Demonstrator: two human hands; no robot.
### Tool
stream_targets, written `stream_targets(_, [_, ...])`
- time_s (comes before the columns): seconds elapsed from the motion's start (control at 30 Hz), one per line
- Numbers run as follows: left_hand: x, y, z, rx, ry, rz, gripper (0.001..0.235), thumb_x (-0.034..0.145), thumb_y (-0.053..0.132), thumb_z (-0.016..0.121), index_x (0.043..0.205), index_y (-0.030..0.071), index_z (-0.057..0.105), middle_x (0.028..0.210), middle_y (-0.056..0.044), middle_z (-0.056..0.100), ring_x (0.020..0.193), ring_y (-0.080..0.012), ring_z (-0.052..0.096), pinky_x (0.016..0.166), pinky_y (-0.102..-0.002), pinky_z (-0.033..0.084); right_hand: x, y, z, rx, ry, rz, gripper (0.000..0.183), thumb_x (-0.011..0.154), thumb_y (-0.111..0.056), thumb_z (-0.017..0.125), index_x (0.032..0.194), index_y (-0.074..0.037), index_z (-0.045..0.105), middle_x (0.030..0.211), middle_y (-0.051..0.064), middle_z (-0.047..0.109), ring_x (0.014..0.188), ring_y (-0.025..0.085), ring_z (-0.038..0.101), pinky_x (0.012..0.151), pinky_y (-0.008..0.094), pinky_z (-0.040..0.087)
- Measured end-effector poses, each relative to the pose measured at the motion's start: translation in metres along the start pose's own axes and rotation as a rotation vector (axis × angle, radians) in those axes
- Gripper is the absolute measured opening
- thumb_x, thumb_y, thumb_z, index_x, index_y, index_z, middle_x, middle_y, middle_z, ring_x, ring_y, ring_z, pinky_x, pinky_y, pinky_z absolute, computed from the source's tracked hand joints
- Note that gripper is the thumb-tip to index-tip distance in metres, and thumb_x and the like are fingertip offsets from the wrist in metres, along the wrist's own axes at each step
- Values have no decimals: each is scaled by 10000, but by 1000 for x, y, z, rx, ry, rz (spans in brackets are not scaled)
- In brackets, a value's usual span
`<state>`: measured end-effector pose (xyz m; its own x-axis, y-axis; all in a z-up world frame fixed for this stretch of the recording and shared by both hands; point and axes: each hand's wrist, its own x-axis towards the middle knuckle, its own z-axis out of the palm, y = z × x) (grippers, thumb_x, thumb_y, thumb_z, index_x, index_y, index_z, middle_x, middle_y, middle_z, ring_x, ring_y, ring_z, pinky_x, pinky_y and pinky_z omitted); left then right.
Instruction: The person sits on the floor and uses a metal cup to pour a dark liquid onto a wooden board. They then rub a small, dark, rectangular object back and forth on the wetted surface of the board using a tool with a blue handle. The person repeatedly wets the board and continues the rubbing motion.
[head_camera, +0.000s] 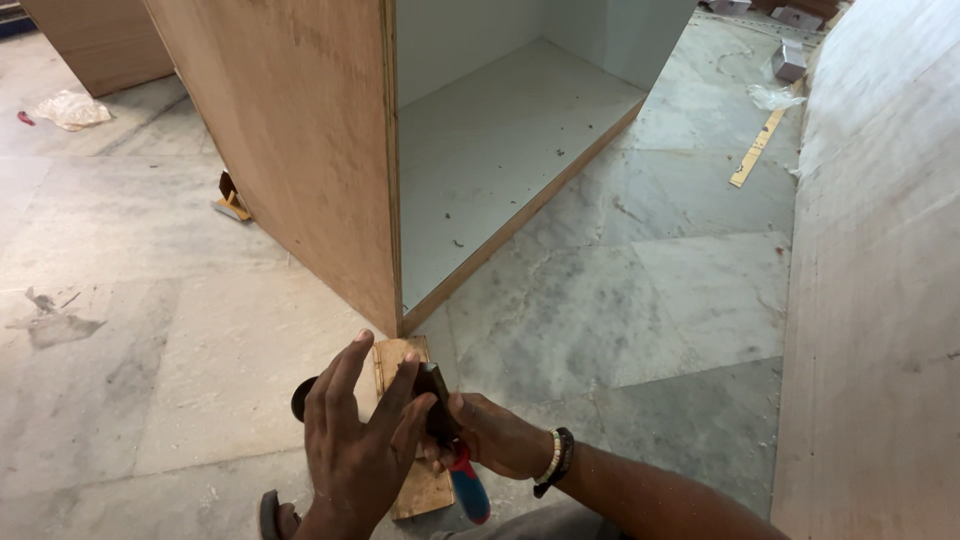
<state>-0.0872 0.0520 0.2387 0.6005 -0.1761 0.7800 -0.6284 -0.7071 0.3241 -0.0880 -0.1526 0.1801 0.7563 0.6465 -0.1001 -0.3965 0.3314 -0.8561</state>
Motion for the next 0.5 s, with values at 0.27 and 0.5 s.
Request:
stream_targets(0.27, [-3, -2, 5, 21, -38, -11, 543, 885, 356, 746, 1346, 85, 653, 1497, -179, 404, 1376, -350, 449, 1075, -471, 435, 0, 3, -2, -7, 13, 41, 762, 984, -743, 470, 1279, -47, 561, 981, 46, 643, 868, 131, 640, 839, 302, 554])
stream_targets(0.5, [-5, -3, 6, 37, 24, 29, 527, 900, 373, 742, 1342, 99, 659, 1487, -171, 432, 1364, -342, 458, 1082, -472, 431, 1, 2, 0, 4, 13, 27, 727, 984, -722, 479, 1257, -55, 568, 981, 39, 658, 864, 133, 649, 814, 295, 544])
